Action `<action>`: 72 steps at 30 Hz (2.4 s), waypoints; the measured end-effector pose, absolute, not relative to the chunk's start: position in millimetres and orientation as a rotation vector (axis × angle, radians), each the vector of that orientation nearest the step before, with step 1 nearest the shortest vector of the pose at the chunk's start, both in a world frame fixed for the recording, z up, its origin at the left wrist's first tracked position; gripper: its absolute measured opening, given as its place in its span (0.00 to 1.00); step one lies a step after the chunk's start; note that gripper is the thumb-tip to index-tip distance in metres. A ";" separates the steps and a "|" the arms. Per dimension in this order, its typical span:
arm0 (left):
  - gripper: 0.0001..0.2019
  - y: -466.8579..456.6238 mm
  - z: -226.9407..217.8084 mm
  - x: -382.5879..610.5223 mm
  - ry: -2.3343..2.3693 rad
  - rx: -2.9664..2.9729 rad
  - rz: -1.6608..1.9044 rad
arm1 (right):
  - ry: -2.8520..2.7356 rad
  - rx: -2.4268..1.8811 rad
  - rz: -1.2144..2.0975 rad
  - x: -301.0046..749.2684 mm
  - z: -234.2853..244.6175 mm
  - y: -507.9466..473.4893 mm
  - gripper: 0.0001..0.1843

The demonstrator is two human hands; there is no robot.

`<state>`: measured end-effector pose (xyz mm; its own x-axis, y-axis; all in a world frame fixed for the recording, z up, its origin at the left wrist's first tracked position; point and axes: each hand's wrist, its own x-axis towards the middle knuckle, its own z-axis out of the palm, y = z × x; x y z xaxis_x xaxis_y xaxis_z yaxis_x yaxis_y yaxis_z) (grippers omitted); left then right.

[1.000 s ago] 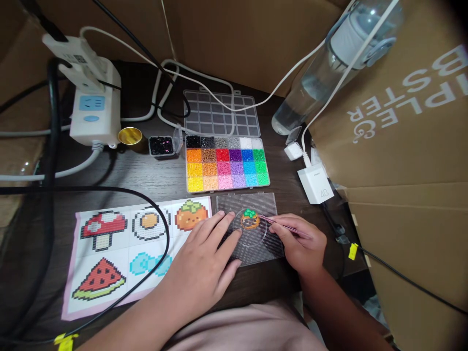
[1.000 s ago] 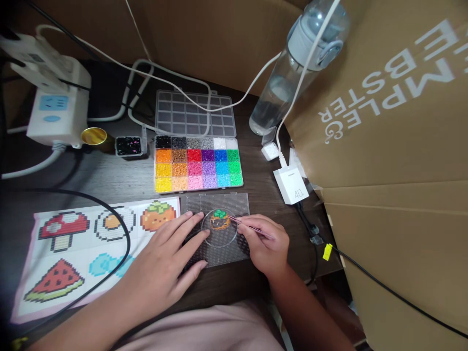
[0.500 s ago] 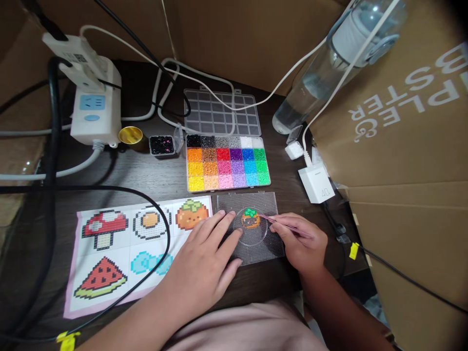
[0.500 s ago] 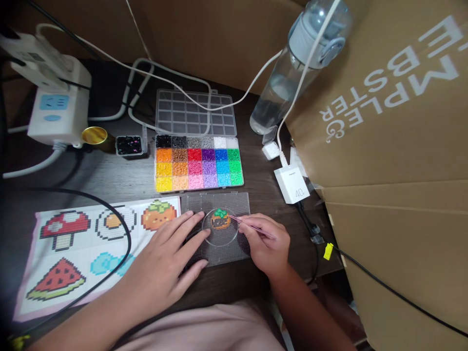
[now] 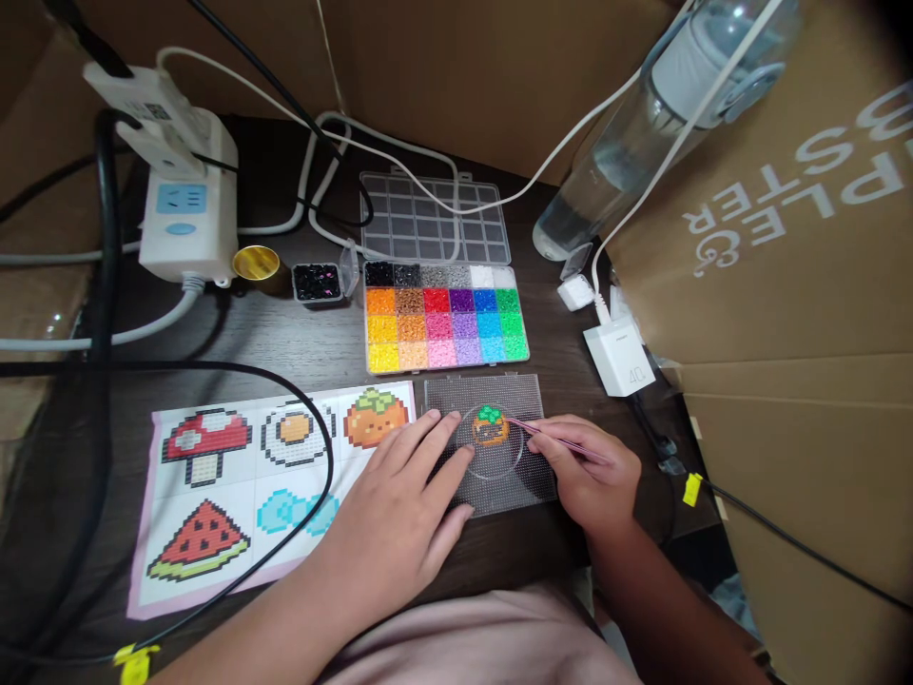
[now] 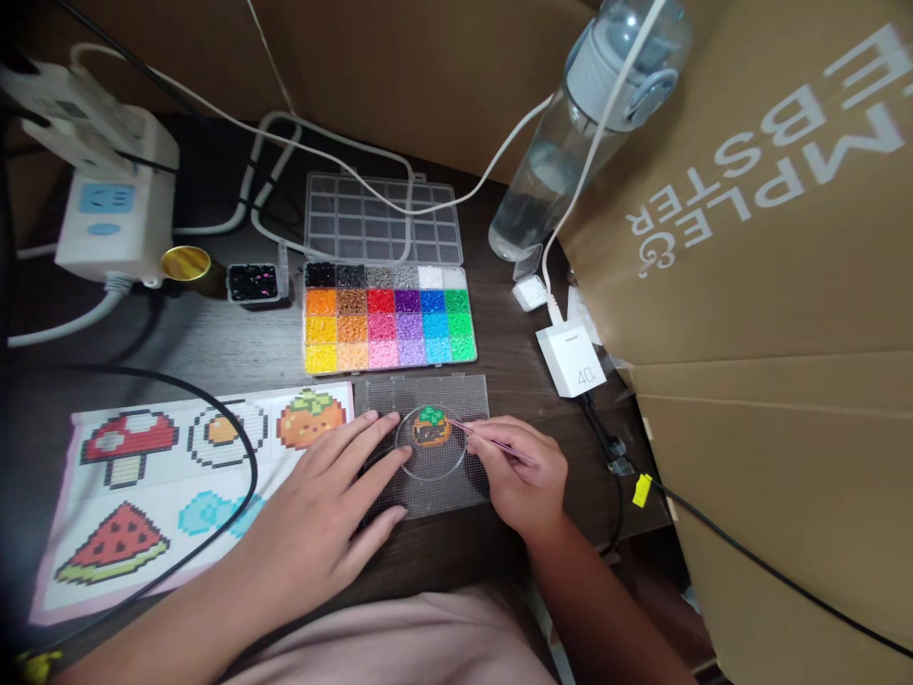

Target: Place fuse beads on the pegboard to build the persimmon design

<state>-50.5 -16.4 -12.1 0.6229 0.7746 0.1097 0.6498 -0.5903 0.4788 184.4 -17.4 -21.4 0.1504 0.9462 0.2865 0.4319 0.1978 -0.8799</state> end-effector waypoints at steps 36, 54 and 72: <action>0.19 -14.8 -12.1 -48.5 1.141 2.454 0.468 | -1.430 -1.431 0.644 185.1 -23.8 -17.3 0.08; 0.23 -6.4 1.0 -38.9 1.167 2.591 0.261 | -1.397 -1.322 0.745 186.2 -14.9 -10.8 0.11; 0.27 -2.5 8.9 -46.5 1.055 2.663 0.094 | -1.349 -1.337 0.761 186.0 -18.4 -11.9 0.08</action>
